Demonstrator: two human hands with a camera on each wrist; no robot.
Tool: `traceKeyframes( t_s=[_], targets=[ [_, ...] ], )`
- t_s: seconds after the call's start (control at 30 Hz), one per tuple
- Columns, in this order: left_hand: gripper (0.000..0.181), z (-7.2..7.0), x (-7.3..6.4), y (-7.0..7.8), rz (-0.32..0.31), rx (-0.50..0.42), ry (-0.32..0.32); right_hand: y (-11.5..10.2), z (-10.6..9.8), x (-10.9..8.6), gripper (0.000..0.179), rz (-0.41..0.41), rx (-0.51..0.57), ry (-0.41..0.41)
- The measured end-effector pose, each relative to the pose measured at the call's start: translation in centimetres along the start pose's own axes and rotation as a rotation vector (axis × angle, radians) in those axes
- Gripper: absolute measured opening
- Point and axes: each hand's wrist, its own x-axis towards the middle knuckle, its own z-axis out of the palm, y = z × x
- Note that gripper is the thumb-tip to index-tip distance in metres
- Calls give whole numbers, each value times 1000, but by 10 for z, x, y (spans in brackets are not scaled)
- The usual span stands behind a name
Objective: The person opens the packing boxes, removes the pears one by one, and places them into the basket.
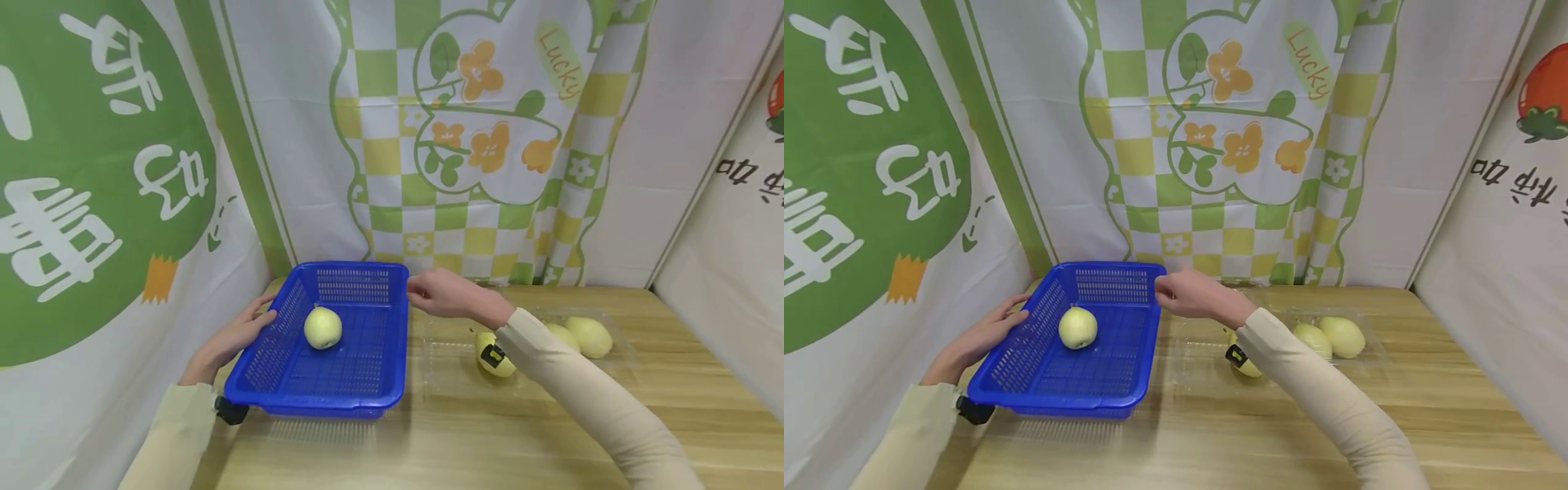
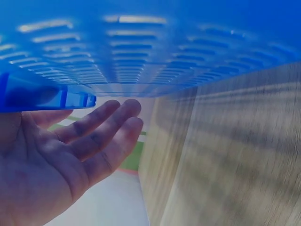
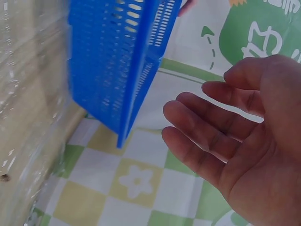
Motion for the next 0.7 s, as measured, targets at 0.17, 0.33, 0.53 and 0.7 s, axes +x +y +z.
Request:
traceKeyframes(
  t_s=[0.17,0.33,0.53,0.7],
  targets=[
    [61,-1,5,-5,-8,14,36,11,4,-12,24,29,7,-1],
    [59,0,7,-4,-2,53,62,18,6,-25,23,49,12,-15],
    [57,0,7,-1,-4,53,71,28,10,-41,23,104,24,-51],
    [58,-1,7,-4,-25,2,52,36,13,-50,16,92,0,-66]
  ],
)
